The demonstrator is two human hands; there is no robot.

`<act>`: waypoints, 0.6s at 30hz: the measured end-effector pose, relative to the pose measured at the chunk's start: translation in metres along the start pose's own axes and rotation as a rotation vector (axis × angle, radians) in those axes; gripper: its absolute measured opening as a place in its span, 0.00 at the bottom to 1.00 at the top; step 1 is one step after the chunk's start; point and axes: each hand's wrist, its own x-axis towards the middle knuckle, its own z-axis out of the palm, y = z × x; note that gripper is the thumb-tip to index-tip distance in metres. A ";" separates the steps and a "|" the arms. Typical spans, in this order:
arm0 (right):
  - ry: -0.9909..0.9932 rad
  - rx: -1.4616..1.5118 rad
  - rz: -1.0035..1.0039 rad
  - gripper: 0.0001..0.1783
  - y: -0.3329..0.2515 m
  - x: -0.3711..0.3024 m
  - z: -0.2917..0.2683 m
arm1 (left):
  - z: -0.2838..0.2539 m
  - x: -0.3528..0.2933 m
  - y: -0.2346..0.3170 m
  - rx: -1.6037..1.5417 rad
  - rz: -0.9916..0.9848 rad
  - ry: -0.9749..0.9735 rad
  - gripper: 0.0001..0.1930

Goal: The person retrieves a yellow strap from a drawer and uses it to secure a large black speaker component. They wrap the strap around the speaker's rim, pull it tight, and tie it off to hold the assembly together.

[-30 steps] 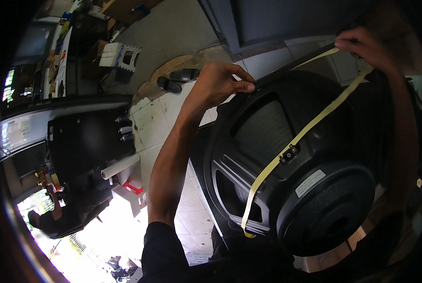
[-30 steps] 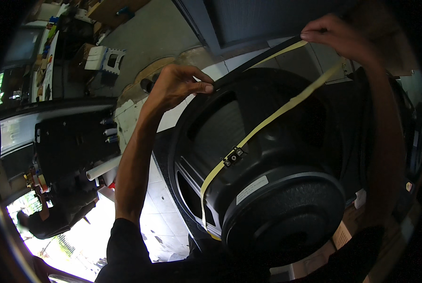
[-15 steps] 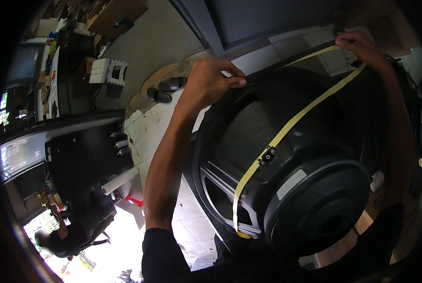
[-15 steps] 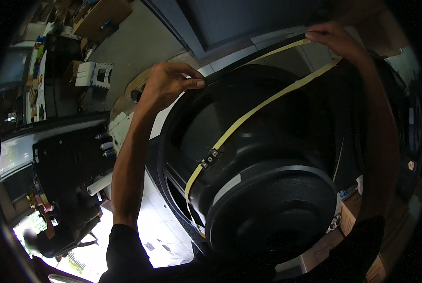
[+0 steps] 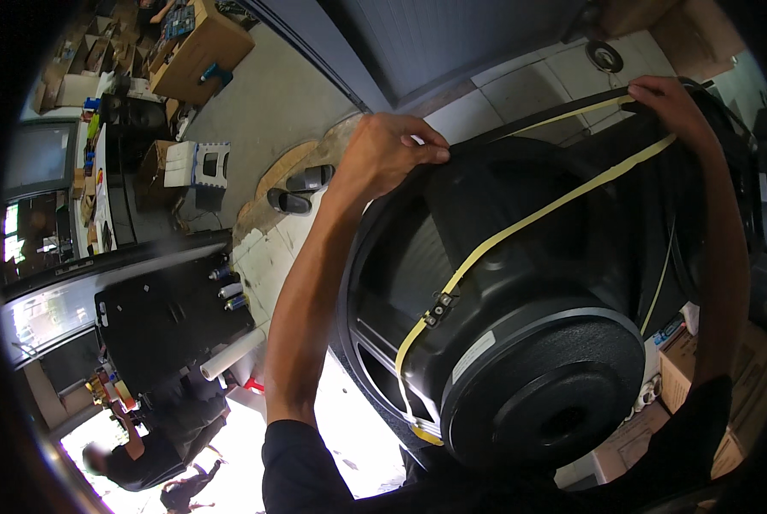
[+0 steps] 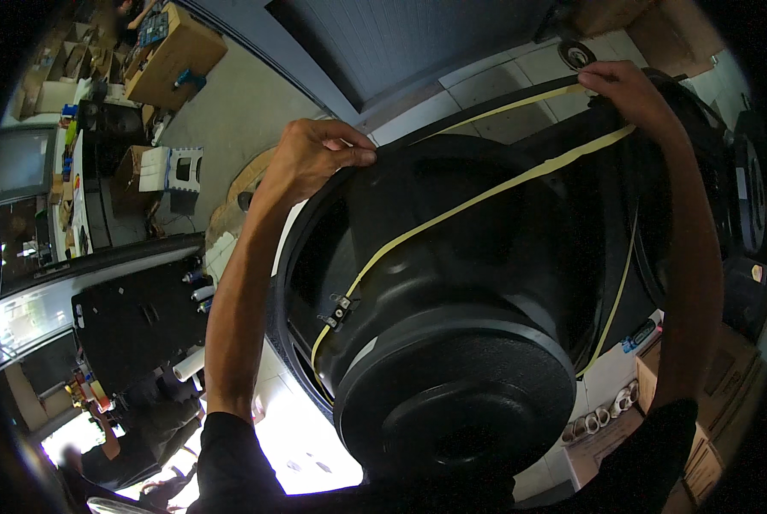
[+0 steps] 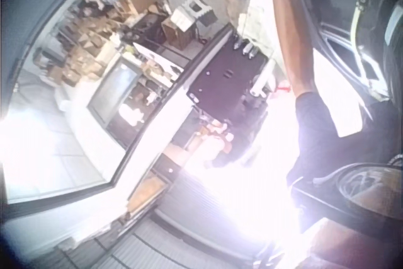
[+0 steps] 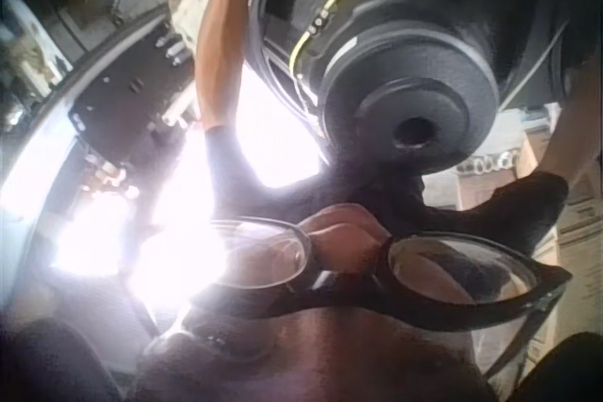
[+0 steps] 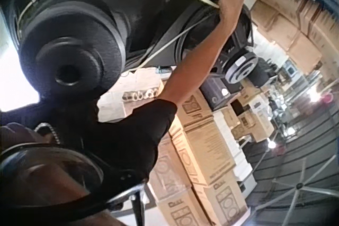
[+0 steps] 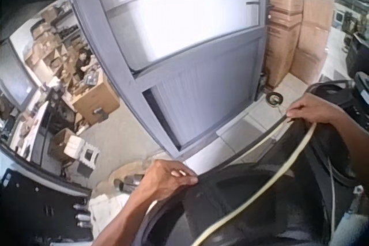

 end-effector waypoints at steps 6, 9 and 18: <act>0.156 -0.020 0.045 0.23 0.029 -0.026 -0.010 | 0.005 0.013 0.001 -0.056 0.106 -0.017 0.11; 0.158 -0.025 0.135 0.22 0.040 -0.040 -0.015 | 0.006 0.021 0.008 -0.043 0.047 -0.087 0.11; 0.311 -0.095 0.241 0.23 0.047 -0.082 -0.023 | 0.013 0.037 0.014 -0.063 0.125 -0.124 0.09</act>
